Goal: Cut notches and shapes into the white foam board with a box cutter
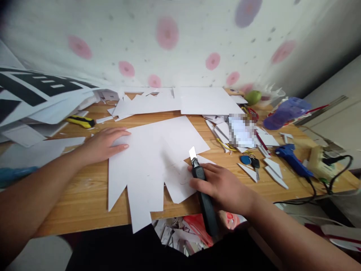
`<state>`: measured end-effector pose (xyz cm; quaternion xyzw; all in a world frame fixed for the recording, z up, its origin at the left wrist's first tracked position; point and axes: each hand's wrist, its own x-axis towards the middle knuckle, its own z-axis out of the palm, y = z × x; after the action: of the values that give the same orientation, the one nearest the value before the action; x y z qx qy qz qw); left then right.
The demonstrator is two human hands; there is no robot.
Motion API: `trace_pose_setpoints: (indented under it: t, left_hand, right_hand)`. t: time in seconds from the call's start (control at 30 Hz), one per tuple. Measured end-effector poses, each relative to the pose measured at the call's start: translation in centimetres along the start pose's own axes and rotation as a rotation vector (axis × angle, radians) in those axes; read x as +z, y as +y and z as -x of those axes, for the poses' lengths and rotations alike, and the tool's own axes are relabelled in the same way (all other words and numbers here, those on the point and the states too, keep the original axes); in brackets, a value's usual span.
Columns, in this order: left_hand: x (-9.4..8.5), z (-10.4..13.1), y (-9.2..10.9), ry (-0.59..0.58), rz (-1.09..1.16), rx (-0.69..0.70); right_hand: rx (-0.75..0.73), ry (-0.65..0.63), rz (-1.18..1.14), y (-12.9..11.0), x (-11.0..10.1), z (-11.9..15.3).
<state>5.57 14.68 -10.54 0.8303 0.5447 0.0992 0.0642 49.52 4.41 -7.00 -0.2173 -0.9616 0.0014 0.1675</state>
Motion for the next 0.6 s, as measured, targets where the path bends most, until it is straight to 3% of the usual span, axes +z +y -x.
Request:
trace_pose_setpoints:
  t: [0.17,0.3,0.4,0.5,0.6]
  left_hand:
    - [-0.3,0.5,1.2,0.067,-0.069,0.048]
    - [-0.8,1.4,4.1,0.203,-0.107,0.184]
    - [-0.8,2.7,8.4,0.295,-0.074,0.400]
    - [-0.5,4.8,13.8,0.280,-0.032,0.661]
    - [0.1,7.1,18.3,0.230,0.011,0.721]
  right_hand:
    - [0.075,0.029,-0.146,0.0,0.1,0.4]
    - [0.263,0.261,-0.310,0.0,0.5,1.1]
    - [0.419,0.483,-0.436,0.3,0.6,1.4]
    - [0.565,0.627,-0.647,0.4,0.7,1.1]
    - [0.636,0.683,-0.811,0.0,0.6,0.4]
